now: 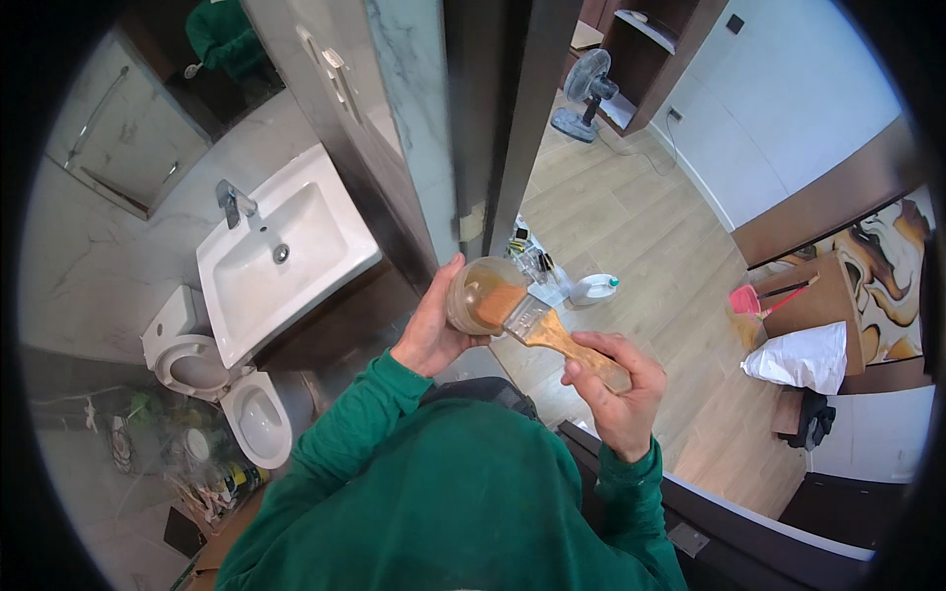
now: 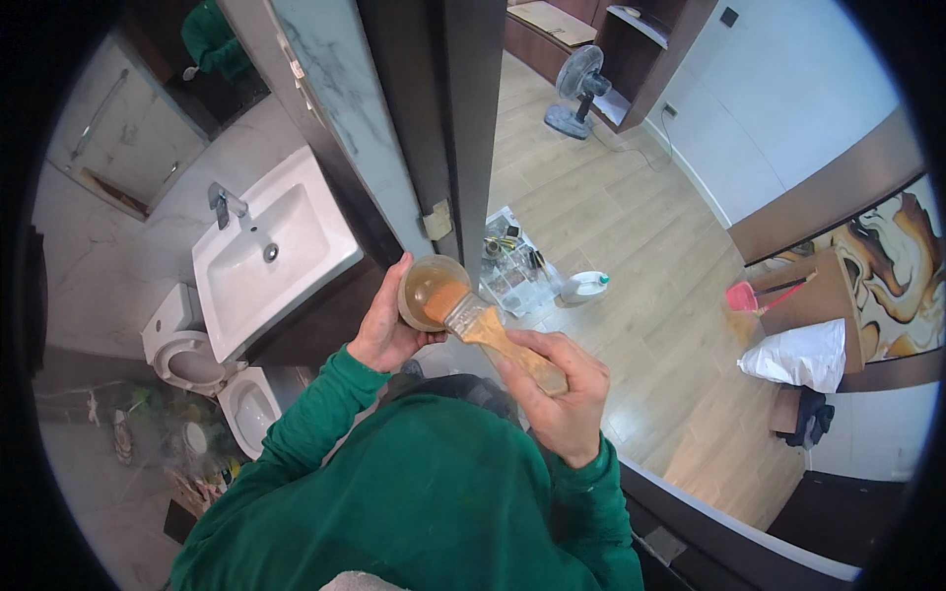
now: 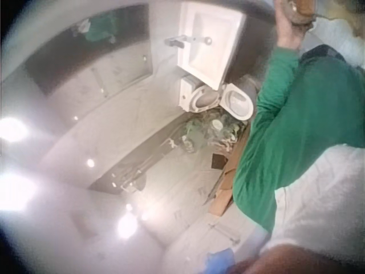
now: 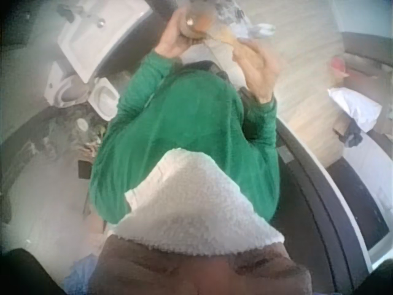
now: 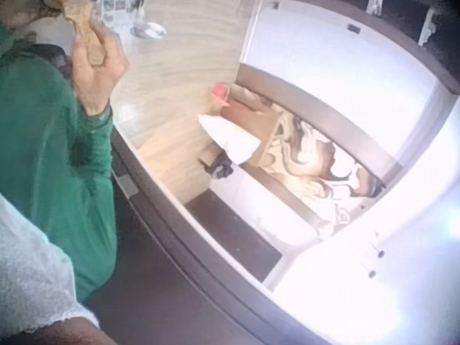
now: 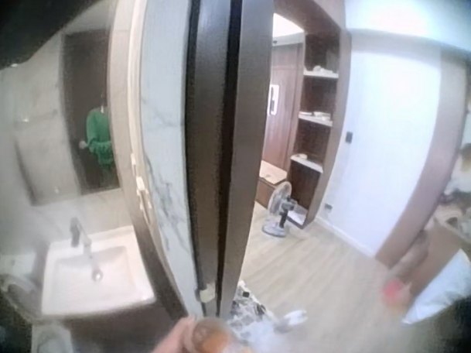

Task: The person kneels on the floor and uses a paintbrush to apply a beige sealant from a small container along the bottom and side edges of a bathroom door frame. The person repeatedly dips the brush into the container and applies the sealant to the trim.

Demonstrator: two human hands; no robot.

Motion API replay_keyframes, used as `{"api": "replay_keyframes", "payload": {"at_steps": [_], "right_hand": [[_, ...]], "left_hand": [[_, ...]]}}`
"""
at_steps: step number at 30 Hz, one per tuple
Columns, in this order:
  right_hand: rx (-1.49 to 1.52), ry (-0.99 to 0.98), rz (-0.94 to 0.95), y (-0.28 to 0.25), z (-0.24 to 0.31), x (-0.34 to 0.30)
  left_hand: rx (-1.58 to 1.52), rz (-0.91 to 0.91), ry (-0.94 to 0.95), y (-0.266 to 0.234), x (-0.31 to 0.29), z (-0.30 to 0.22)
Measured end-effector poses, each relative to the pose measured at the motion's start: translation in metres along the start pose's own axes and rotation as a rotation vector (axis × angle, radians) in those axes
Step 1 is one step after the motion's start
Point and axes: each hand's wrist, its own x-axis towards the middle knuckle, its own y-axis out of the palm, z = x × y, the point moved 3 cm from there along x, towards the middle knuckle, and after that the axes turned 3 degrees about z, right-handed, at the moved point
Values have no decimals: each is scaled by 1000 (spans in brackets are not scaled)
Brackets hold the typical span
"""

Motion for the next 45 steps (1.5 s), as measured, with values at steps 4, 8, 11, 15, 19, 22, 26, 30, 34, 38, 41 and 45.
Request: {"api": "replay_keyframes", "payload": {"at_steps": [4, 8, 11, 15, 19, 22, 26, 30, 34, 38, 41, 45], "right_hand": [[11, -21, -20, -7, -4, -10], [16, -74, -28, -8, -4, -17], [91, -50, -44, -7, -7, -24], [367, 54, -109, -5, -22, -28], [667, -29, -229, 16, -43, -4], [651, -57, -280, 38, -51, 24], [648, -150, -276, 56, -41, 61], [621, -173, -277, 61, -27, 84], [692, -212, -281, 66, -27, 97], [632, -144, -276, 77, -50, 106], [586, -76, -276, 85, -73, 103], [549, -29, -267, 90, -99, 97]], "left_hand": [[4, -44, -16, -4, -6, -9], [-13, -40, 6, -9, -4, -13], [-46, -21, -13, -17, -4, -17], [-127, -6, 47, -26, -7, -20], [-183, -18, 85, -36, -21, -26], [-203, -19, 109, -47, -38, -27], [-203, -113, 129, -68, -59, -23], [-230, -135, 142, -86, -73, -16], [-257, -131, 156, -98, -81, -9], [-270, -111, 163, -102, -84, -5], [-290, -108, 163, -103, -86, -4], [-259, -140, 161, -103, -88, -5]]}}
